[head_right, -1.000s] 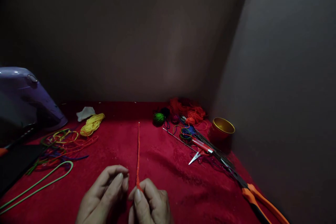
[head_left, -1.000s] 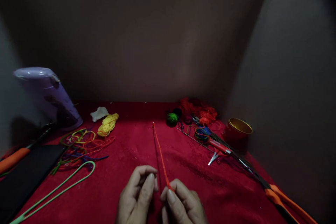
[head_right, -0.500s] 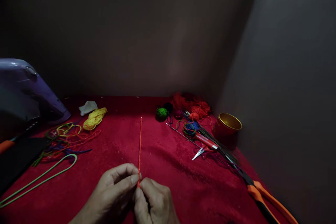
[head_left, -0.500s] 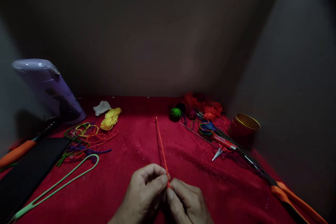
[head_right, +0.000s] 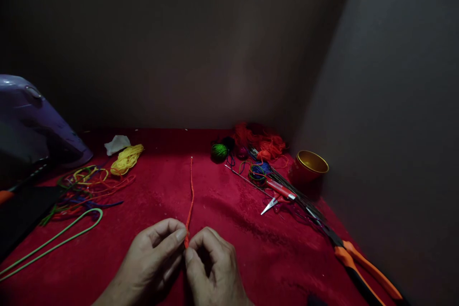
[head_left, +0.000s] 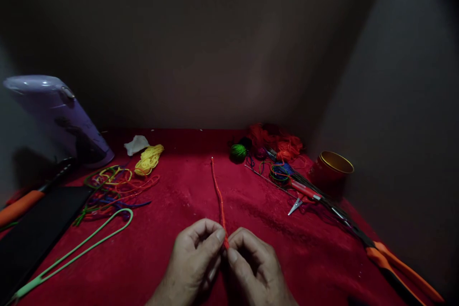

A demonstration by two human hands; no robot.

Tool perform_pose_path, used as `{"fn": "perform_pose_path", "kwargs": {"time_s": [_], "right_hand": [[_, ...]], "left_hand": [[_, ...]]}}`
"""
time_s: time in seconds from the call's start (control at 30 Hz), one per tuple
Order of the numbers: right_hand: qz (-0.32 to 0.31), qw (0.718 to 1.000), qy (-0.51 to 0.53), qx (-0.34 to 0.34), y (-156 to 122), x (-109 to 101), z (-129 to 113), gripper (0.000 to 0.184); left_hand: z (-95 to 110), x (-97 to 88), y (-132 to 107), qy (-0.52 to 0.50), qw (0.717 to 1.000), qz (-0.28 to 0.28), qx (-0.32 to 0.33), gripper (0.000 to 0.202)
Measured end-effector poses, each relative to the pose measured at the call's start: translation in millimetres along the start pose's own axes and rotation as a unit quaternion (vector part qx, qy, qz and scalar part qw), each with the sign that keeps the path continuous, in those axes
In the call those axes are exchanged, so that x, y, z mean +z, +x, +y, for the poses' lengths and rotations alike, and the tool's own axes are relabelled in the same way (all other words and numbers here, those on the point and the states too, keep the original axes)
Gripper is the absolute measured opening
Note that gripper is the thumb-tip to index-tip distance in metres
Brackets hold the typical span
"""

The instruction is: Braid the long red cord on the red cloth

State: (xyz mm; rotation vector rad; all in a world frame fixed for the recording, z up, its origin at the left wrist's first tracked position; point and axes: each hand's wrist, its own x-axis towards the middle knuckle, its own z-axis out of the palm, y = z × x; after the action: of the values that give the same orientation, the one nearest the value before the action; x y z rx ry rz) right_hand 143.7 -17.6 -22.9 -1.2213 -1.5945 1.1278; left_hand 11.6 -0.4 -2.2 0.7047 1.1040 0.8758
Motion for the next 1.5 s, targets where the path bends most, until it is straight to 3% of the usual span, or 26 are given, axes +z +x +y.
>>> {"fn": "perform_pose_path", "kwargs": {"time_s": [0.23, 0.47, 0.9, 1.23, 1.5], "right_hand": [[0.013, 1.0, 0.016, -0.003, 1.1, -0.3, 2.1, 0.029], [0.039, 0.995, 0.086, -0.011, -2.5, 6.6, 18.6, 0.033], [-0.017, 0.987, 0.16, 0.026, -6.1, 5.2, 12.8, 0.036], [-0.019, 0.983, 0.183, -0.005, -5.6, 2.6, 11.4, 0.038], [0.027, 0.983, 0.18, 0.01, -7.6, 6.5, 9.8, 0.039]], "left_hand": [[2.6, 1.2, -2.4, -0.059, 0.998, 0.0, 0.0, 0.043], [2.8, -1.9, -8.1, -0.086, 0.995, -0.042, -0.003, 0.024], [4.4, -3.7, -13.6, -0.146, 0.979, -0.145, 0.001, 0.014], [1.8, -3.3, -12.6, -0.117, 0.987, -0.108, 0.005, 0.018], [-0.1, -1.5, -12.0, -0.117, 0.989, -0.085, 0.011, 0.022]]}}
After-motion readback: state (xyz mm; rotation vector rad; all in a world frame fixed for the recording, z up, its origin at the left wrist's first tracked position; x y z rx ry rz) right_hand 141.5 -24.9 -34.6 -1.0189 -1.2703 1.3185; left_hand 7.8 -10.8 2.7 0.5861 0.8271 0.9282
